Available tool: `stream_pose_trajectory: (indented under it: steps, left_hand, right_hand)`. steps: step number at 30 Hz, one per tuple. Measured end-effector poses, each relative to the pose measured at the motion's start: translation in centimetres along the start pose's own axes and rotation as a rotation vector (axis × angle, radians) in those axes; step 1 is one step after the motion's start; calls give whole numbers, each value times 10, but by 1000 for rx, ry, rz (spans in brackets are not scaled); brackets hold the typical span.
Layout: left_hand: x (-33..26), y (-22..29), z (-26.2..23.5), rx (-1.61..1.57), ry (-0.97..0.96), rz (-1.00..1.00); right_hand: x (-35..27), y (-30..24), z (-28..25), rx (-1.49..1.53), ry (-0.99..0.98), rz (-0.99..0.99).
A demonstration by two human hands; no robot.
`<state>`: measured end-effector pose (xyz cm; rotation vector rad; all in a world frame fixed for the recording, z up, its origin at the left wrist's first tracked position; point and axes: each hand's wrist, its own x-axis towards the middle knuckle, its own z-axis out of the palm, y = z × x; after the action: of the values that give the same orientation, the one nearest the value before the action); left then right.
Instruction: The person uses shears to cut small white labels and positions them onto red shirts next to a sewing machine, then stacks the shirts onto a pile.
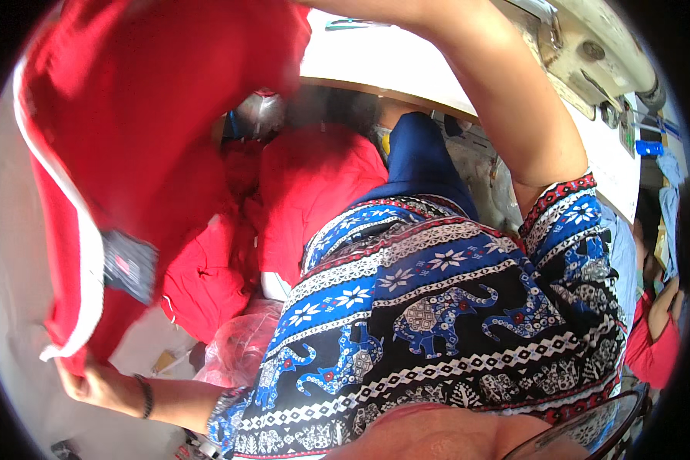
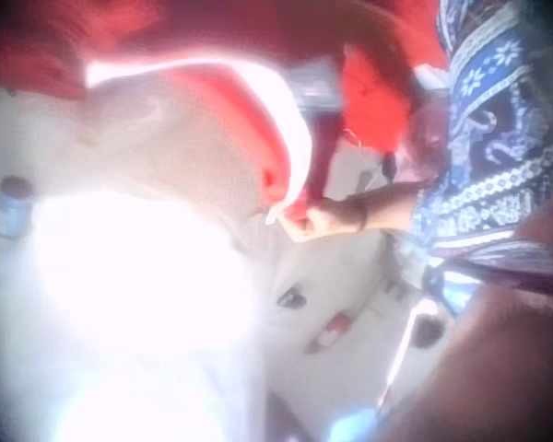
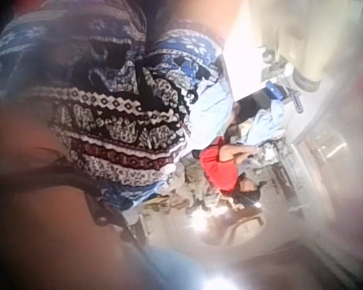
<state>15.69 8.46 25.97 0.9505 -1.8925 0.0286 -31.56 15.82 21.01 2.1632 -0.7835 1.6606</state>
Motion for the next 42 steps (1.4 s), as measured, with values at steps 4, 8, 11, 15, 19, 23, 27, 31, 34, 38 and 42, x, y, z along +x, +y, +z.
stream_pose_trajectory:
  steps: [4,8,11,15,19,23,27,31,34,38,42]
  left_hand:
    - [-61,9,-11,-321,-431,197]
    - [-68,20,-2,-383,-640,5]
    - [-65,15,27,-148,-996,-256]
    - [-100,-19,105,345,-1117,-350]
    - [-173,-29,151,415,-1498,58]
    - [-205,-22,174,33,-1655,-129]
    - [-187,-25,182,70,-1602,-98]
    - [-171,-50,183,-98,-1597,-294]
    - [-175,-86,182,-257,-1290,-524]
    - [-183,-145,176,216,-649,-402]
    - [-194,-195,173,556,-239,-527]
  right_hand:
    - [-27,-42,-20,242,-246,337]
    - [-53,-19,1,290,-361,405]
    - [-87,-4,16,121,-322,327]
    - [-120,-4,48,-313,-432,495]
    - [-121,-25,51,-87,-290,427]
    - [-84,-71,20,469,-492,586]
    - [-19,-114,12,710,-427,275]
    - [-9,-113,36,931,-401,129]
    - [-25,-123,78,1216,-185,120]
    - [-14,-110,82,1034,-84,0]
    - [-13,-69,17,997,-472,143]
